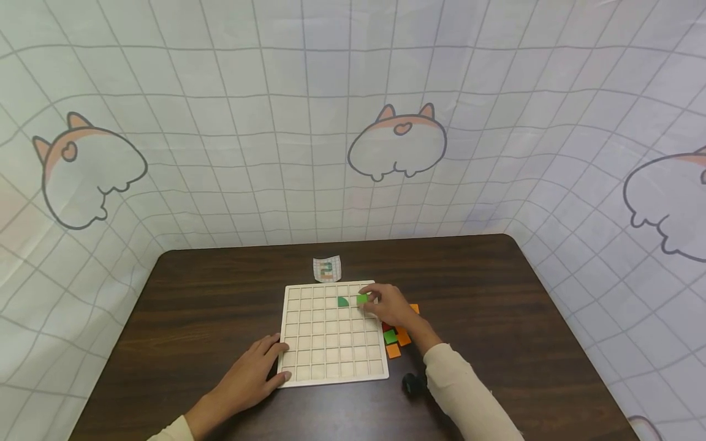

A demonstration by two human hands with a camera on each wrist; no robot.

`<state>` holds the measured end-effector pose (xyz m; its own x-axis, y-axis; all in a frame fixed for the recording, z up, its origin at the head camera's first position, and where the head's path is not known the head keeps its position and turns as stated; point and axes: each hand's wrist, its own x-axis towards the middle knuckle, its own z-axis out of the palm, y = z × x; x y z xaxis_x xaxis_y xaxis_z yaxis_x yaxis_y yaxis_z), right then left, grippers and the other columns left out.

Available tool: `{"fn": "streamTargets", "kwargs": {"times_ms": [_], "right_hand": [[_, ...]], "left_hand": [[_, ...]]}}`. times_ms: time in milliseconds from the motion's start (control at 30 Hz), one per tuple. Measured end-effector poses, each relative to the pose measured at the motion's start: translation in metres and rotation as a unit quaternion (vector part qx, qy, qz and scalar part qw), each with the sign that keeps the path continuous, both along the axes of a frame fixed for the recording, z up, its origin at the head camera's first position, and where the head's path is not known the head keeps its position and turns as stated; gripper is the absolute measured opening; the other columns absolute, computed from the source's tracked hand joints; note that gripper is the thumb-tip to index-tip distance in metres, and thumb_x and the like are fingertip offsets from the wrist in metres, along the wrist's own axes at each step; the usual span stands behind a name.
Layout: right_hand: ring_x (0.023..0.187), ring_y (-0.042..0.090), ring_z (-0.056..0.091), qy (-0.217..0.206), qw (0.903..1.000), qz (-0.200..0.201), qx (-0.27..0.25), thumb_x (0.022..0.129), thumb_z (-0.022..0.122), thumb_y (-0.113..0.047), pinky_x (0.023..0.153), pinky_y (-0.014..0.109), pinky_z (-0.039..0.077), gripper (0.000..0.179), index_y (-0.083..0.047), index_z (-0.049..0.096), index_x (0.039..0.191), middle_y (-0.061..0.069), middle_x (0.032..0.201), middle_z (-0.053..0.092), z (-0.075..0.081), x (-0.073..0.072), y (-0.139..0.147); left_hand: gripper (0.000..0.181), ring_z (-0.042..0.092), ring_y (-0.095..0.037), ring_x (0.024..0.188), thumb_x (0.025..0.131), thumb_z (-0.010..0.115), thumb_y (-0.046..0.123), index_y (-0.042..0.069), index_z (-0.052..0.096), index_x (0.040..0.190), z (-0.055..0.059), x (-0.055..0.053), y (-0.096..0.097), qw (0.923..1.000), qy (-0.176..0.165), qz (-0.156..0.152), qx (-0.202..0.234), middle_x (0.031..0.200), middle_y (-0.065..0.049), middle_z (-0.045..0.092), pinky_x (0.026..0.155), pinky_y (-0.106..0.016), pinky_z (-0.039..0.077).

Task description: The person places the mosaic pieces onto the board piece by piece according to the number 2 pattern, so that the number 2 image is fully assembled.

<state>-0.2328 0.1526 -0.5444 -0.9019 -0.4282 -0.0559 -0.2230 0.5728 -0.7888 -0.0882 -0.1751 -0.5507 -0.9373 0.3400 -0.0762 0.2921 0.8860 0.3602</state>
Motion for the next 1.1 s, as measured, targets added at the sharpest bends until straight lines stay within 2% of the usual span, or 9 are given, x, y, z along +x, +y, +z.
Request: {"fn": "streamTargets", "kwargs": {"times_ms": [167,333,533,700,933,1100], "right_hand": [[0.057,0.011,0.051,0.001,0.9998,0.015,-0.014,0.094,0.071,-0.018,0.053,0.025,0.043,0.032,-0.007,0.067,0.124,0.008,0.098,0.067,-0.003,-0.002,-0.007],[0.077,0.013,0.060,0.004,0.9995,0.020,-0.025,0.094,0.071,-0.017,0.061,0.027,0.045,0.030,-0.009,0.067,0.122,0.005,0.097,0.068,-0.003,-0.003,-0.017],[0.084,0.017,0.061,0.008,0.9991,0.026,-0.033,0.094,0.072,-0.019,0.061,0.028,0.044,0.028,-0.011,0.068,0.120,0.003,0.093,0.066,-0.001,-0.006,-0.027],[0.094,0.019,0.063,0.003,0.9992,0.024,-0.032,0.095,0.071,-0.022,0.068,0.030,0.045,0.028,-0.011,0.069,0.121,0.003,0.094,0.067,0.001,-0.008,-0.034],[0.076,0.017,0.060,-0.026,0.9988,0.023,-0.035,0.095,0.070,-0.021,0.062,0.029,0.046,0.032,-0.007,0.068,0.124,0.007,0.100,0.069,-0.001,-0.009,-0.040],[0.080,0.014,0.061,-0.007,0.9993,0.026,-0.026,0.094,0.072,-0.020,0.065,0.028,0.045,0.031,-0.007,0.069,0.121,0.003,0.096,0.070,-0.005,-0.010,-0.044]], "left_hand": [[0.051,0.045,-0.044,0.138,0.093,0.070,0.043,0.014,0.057,0.133,0.000,-0.001,0.000,1.0000,-0.001,0.001,-0.001,0.150,-0.021,0.046,0.108,-0.059,0.041],[0.050,0.045,-0.044,0.138,0.093,0.070,0.042,0.014,0.057,0.132,-0.001,0.000,-0.002,1.0000,0.006,-0.001,0.001,0.149,-0.021,0.047,0.108,-0.058,0.041],[0.051,0.046,-0.045,0.137,0.094,0.069,0.042,0.013,0.056,0.133,-0.002,0.001,-0.002,0.9998,0.017,-0.009,0.011,0.149,-0.022,0.047,0.106,-0.059,0.042],[0.050,0.047,-0.046,0.136,0.094,0.070,0.041,0.012,0.056,0.133,-0.002,0.002,-0.002,0.9993,0.027,-0.012,0.023,0.148,-0.023,0.048,0.105,-0.060,0.043],[0.050,0.047,-0.046,0.136,0.095,0.069,0.042,0.013,0.056,0.133,-0.003,0.001,-0.003,0.9993,0.028,-0.011,0.025,0.148,-0.022,0.048,0.106,-0.059,0.043],[0.050,0.046,-0.046,0.136,0.095,0.069,0.042,0.013,0.056,0.133,-0.003,0.001,-0.003,0.9994,0.025,-0.009,0.024,0.148,-0.022,0.047,0.106,-0.059,0.042]]}}
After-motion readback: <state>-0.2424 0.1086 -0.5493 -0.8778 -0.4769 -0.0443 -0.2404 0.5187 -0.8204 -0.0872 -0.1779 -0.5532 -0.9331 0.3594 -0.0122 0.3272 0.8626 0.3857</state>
